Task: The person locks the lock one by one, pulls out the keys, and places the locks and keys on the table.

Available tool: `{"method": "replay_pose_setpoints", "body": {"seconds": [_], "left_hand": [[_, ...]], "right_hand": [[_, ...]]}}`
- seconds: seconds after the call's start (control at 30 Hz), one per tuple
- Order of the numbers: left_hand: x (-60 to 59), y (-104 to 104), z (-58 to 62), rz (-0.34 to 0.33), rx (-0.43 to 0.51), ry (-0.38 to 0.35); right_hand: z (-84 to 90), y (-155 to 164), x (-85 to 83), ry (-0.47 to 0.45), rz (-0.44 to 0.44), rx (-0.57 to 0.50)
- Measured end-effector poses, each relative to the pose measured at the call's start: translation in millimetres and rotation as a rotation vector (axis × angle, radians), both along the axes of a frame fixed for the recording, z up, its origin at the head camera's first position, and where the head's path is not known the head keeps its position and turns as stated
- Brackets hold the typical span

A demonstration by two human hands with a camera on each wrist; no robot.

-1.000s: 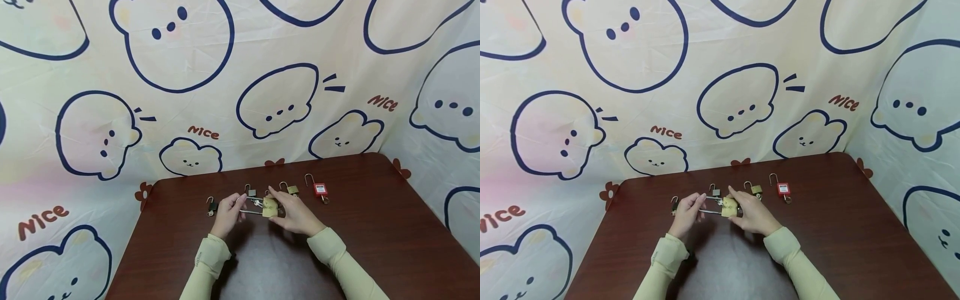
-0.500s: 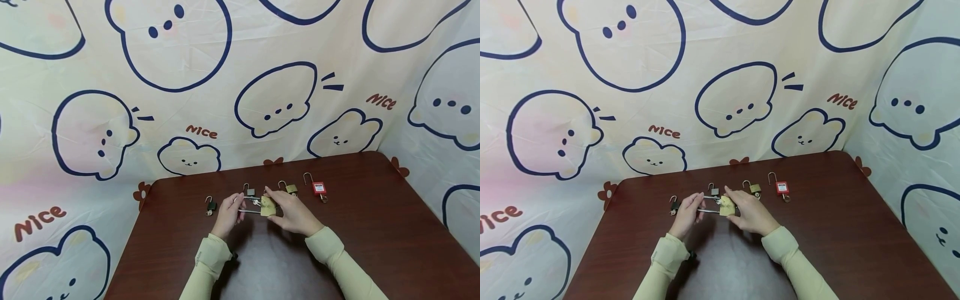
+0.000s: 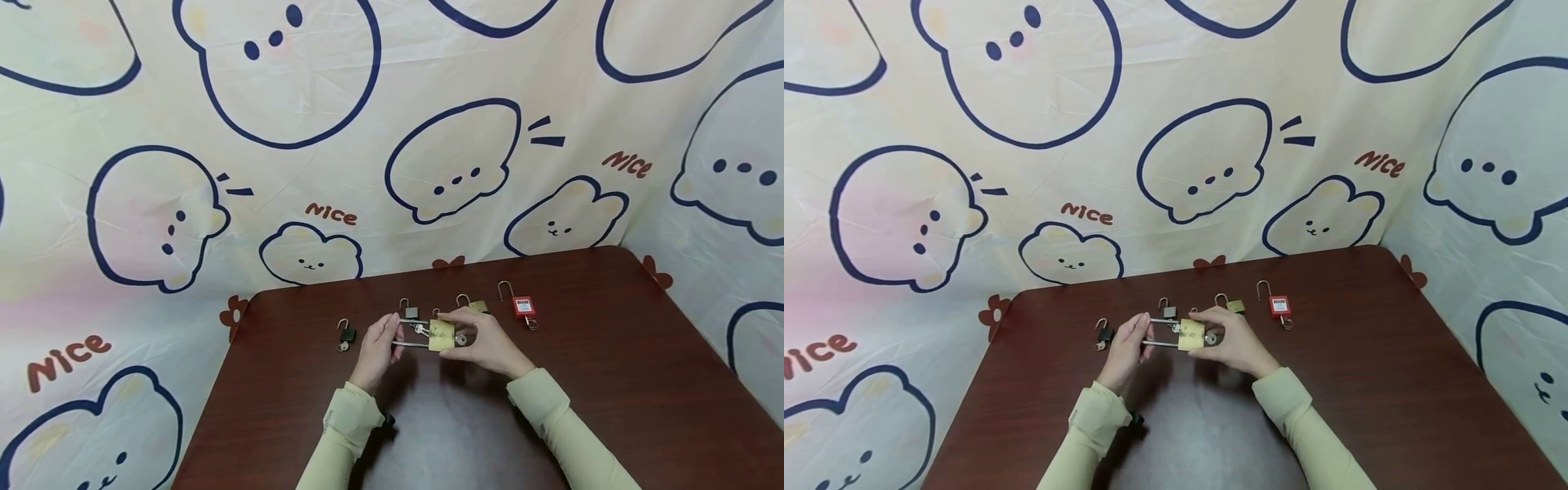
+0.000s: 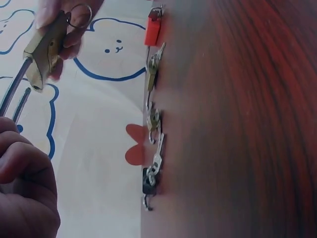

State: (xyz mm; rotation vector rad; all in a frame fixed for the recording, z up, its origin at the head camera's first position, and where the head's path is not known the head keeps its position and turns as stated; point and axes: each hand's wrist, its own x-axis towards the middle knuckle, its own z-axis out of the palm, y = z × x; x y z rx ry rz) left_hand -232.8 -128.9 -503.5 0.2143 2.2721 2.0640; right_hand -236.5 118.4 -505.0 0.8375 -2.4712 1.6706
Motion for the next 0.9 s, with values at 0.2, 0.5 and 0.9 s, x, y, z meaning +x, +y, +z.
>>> {"method": "replay_pose_setpoints", "body": {"seconds": [0.2,0.5,0.9], "left_hand": [[0.8,3.2,-0.2,0.003,-0.009,0.039],[4.4,9.4,6.1,-0.001,-0.050,0.103],[7.6,21.9,14.9,0.042,-0.172,0.356]], "right_hand": [[-2.6,3.3,-4.5,-0.348,0.086,-0.153],[-11.1,4.6,-5.9,-0.474,0.253,-0.284],[-15.5,-0.2,-0.2,-0.470,0.363,-0.227]]}}
